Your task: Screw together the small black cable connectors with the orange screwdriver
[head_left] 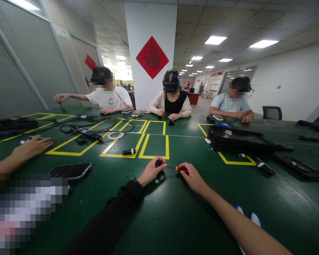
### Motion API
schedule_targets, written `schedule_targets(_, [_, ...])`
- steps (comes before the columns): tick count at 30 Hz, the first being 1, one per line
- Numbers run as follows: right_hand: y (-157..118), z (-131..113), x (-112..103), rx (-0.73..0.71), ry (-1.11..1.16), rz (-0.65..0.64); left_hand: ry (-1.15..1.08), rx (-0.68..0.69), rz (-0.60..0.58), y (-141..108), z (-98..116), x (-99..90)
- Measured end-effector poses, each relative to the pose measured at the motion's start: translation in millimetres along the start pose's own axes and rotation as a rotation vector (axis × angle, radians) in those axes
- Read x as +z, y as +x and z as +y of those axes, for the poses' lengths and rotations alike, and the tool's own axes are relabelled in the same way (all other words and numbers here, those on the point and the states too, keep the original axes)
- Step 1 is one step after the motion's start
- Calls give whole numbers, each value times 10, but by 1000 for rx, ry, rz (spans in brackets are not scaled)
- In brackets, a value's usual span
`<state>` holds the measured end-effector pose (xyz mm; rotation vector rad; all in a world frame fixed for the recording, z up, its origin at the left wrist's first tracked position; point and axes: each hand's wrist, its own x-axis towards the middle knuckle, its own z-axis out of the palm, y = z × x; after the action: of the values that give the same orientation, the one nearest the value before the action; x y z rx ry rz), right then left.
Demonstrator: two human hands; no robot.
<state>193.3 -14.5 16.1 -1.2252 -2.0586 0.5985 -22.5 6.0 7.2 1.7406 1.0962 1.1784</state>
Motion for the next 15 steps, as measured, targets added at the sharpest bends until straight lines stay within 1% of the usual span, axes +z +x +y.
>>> schedule_targets(7, [-6, 23, 16, 63, 35, 15, -2, -3, 6, 1, 15, -14])
schedule_targets(12, [8, 19, 10, -23, -23, 2, -12, 5, 4, -4, 18, -15])
schedule_targets(15, [-4, -3, -1, -22, -15, 22, -14, 8, -5, -1, 6, -10])
